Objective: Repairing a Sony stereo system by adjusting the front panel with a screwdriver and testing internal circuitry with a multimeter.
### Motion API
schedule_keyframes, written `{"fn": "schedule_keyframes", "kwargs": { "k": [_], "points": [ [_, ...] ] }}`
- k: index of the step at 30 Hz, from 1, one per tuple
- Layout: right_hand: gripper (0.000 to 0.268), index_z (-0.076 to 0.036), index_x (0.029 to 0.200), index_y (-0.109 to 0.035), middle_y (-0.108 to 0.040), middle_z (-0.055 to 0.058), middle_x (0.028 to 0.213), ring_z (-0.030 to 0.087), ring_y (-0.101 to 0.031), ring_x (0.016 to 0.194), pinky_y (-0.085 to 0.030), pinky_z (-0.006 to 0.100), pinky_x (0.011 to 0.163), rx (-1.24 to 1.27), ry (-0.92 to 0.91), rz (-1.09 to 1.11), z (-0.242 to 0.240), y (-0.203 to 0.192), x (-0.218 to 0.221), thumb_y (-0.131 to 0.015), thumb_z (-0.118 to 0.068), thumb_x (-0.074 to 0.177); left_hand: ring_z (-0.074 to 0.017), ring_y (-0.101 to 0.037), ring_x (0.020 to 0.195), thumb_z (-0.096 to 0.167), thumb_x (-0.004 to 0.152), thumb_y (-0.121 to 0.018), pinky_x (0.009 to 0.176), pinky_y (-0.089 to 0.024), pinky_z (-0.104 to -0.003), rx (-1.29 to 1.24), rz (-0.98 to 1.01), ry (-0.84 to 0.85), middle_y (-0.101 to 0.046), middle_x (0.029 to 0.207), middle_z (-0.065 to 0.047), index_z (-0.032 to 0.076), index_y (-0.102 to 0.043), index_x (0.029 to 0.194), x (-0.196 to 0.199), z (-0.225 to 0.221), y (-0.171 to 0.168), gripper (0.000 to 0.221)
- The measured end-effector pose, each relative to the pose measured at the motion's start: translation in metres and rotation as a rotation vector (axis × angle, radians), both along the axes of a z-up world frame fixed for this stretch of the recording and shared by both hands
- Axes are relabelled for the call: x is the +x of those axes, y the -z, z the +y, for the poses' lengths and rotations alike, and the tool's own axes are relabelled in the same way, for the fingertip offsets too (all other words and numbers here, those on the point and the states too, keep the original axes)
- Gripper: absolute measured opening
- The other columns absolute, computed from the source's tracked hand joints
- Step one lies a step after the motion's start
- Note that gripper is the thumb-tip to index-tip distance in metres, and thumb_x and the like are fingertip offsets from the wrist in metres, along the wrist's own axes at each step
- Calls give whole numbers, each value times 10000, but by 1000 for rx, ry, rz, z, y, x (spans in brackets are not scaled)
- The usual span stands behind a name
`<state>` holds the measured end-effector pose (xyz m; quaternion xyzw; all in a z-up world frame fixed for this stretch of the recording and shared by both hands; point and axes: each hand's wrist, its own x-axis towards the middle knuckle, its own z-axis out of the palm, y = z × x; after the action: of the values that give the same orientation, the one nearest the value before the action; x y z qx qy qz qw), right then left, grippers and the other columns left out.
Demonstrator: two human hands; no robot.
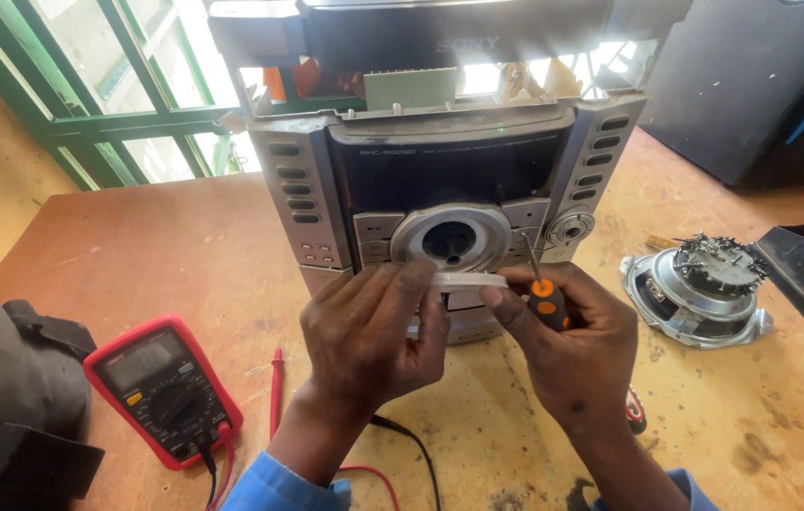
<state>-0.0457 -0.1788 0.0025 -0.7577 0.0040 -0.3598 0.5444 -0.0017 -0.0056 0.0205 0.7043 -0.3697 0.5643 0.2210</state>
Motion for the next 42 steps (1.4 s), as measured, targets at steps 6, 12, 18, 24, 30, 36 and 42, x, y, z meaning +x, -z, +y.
{"fn": "schedule_keyframes", "kwargs": {
  "k": [6, 12, 18, 24, 30, 36, 42],
  "points": [
    [275, -74, 921, -804, -650, -28, 677, 60, -543, 627, -441, 214, 551, 45, 60, 53, 9, -7, 8, -843, -329, 826, -207, -686, 654, 87, 967, -681, 536, -482, -312, -147, 67, -18, -732, 845, -65, 53, -679, 975, 2, -5, 0, 35],
    [218, -75, 887, -779, -614, 25, 517, 77, -530, 467, -441, 227, 504, 88, 96, 89, 20, -16, 5, -850, -276, 844, -219, -696, 691, 74, 984, -693, 573, -514, -329, -143, 64, 18, -728, 878, -78, 42, -686, 1003, 0, -1, -4, 38],
    [141, -84, 871, -769, -676, 9, 622, 62, -514, 495, -451, 211, 531, 73, 100, 63, 26, -20, 5, -848, -198, 901, -221, -689, 719, 90, 1028, -659, 606, -554, -352, -92, -2, -4, -705, 886, -86, 26, -704, 1057, 2, 4, -5, 83],
    [186, -77, 931, -769, -597, 24, 566, 78, -517, 502, -439, 215, 537, 18, 108, 55, 27, -18, 4, -851, -243, 915, -179, -615, 673, 36, 1022, -662, 523, -478, -320, -51, 12, -20, -612, 813, -55, 5, -684, 1100, 4, 8, -4, 87],
    [193, -36, 983, -755, -714, 58, 752, 105, -531, 500, -458, 204, 513, 54, 70, 50, 29, -19, 5, -821, -214, 950, -227, -708, 761, 40, 1015, -685, 542, -522, -340, -57, 2, -18, -701, 935, -100, -9, -710, 1123, 6, 8, 0, 121],
    [161, -12, 1004, -745, -677, 81, 750, 111, -526, 551, -452, 198, 506, 41, 53, 21, 29, -15, 8, -825, -151, 988, -238, -719, 763, 5, 1026, -629, 530, -490, -338, -54, -25, -29, -721, 988, -97, 29, -698, 1072, 6, 9, 0, 86],
    [211, -36, 995, -721, -657, 55, 749, 85, -484, 572, -392, 210, 525, -58, 106, 12, 35, -13, 6, -833, -212, 1023, -257, -690, 763, -17, 1022, -632, 545, -481, -370, -57, -29, -6, -671, 955, -90, 9, -675, 1092, 9, 13, 3, 87]
  ]
}}
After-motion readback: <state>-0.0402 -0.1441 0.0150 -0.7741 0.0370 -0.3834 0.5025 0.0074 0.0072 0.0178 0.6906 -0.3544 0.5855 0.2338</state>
